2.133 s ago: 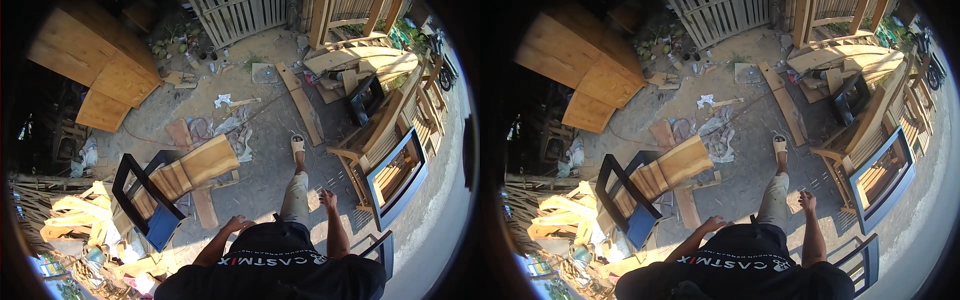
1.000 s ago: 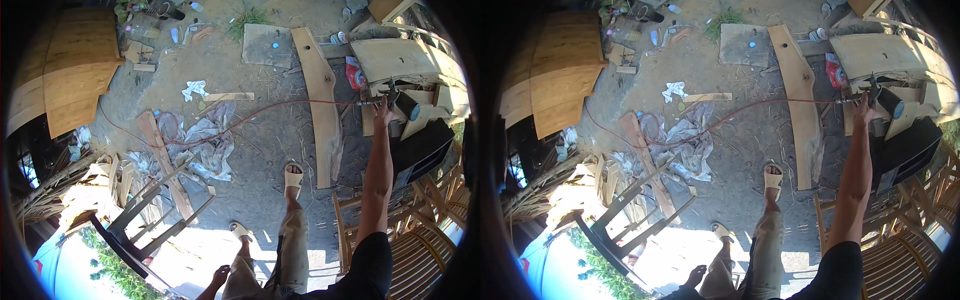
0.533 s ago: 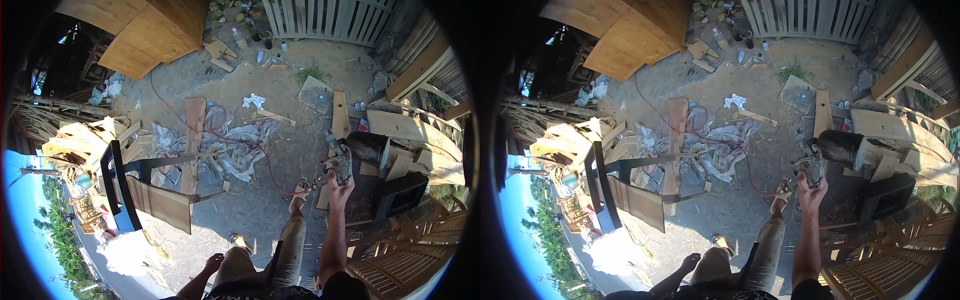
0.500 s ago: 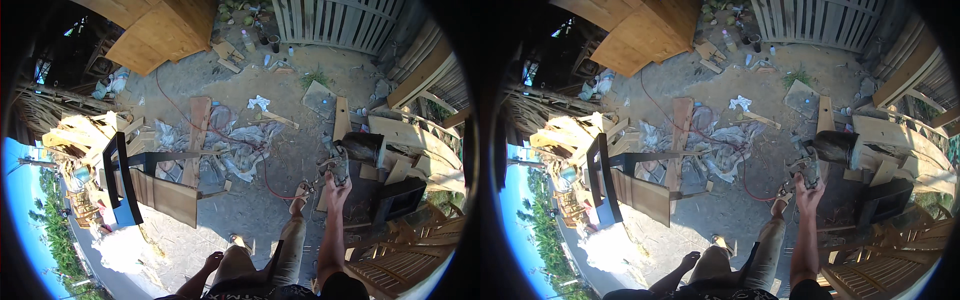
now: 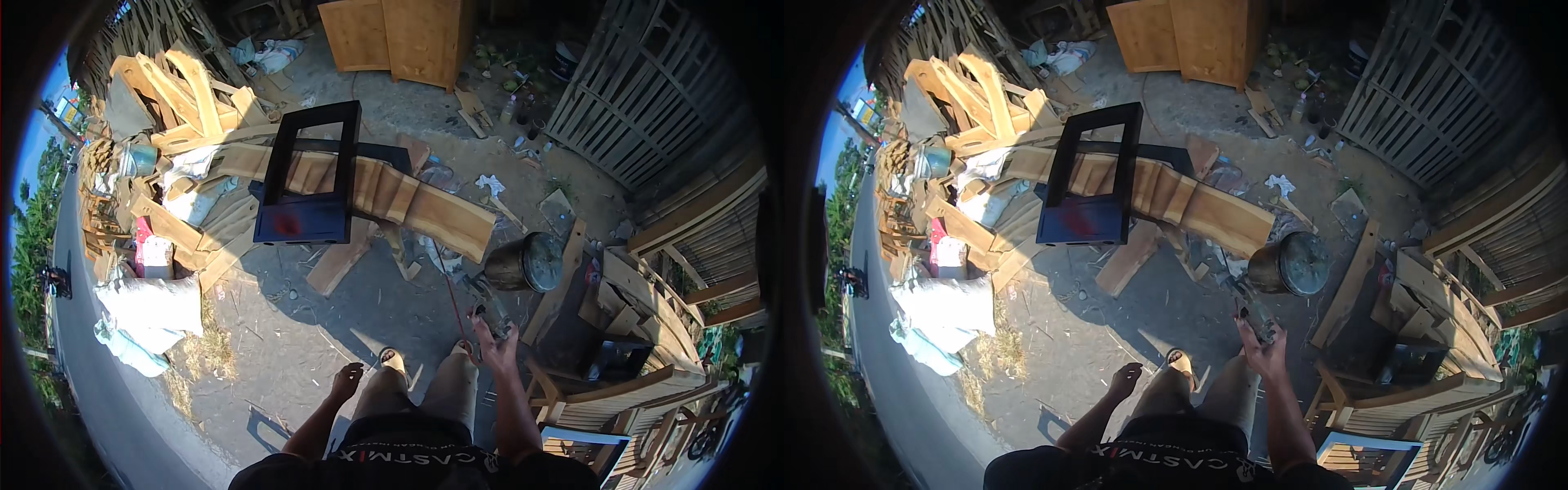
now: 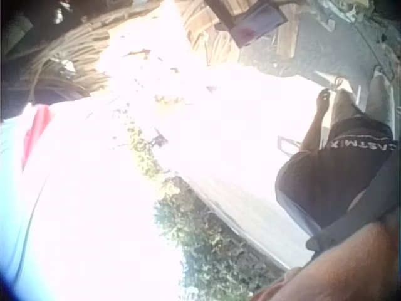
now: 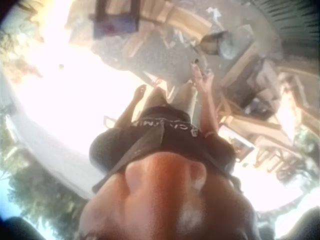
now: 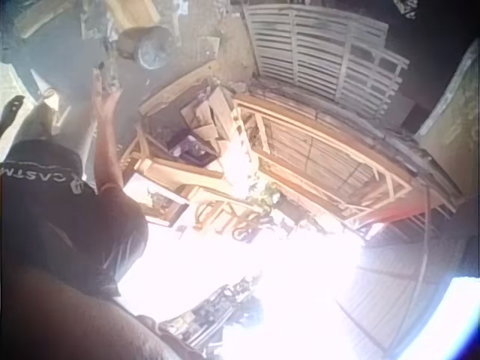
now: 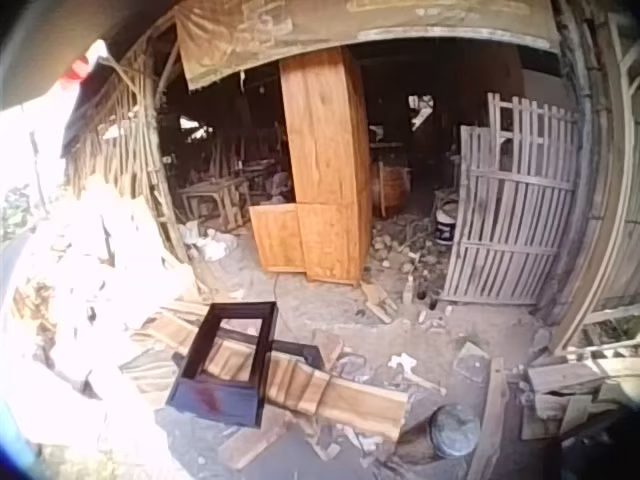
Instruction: The person paints wooden window frames using a spray gun. The person applies paint to the frames, wipes them with a cloth, and moves the finished frames to a stack.
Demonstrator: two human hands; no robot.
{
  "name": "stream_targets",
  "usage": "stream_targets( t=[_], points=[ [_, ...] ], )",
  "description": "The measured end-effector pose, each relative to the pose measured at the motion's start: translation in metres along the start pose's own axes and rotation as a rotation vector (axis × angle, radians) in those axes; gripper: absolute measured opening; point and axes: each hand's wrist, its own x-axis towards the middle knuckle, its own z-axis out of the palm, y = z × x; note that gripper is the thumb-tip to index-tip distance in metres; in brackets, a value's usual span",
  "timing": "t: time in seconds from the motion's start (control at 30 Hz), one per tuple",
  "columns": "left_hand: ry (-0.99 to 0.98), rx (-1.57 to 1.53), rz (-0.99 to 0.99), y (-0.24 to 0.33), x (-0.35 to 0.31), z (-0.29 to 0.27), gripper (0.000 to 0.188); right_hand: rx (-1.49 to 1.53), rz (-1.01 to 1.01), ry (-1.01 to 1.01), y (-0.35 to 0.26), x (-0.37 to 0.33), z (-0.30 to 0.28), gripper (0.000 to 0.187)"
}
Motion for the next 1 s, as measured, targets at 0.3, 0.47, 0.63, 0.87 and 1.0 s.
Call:
stream_targets(
  t=[0.3,0.47,0.63,0.87,1.0],
  points=[
    [-0.065,-0.319,0.095,0.083,-0.039,-0.05,0.032,0.133,0.166,-0.493,0.037,-0.051,0.201,0.028],
    [-0.126,-0.719,0.012,0.055,-0.067,-0.092,0.034,-0.06,-0.094,-0.626,0.017,-0.093,0.301,0.029],
    [-0.128,-0.72,0.026,-0.002,-0.058,-0.162,0.029,-0.113,-0.121,-0.639,0.02,-0.112,0.396,0.037],
    [-0.104,-0.682,0.029,-0.062,-0.025,-0.301,0.02,-0.005,-0.146,-0.45,0.035,-0.126,0.538,0.035],
    [-0.241,-0.681,0.016,-0.094,0.003,-0.35,0.015,0.0,-0.028,-0.337,0.027,-0.129,0.586,0.035]
  ],
)
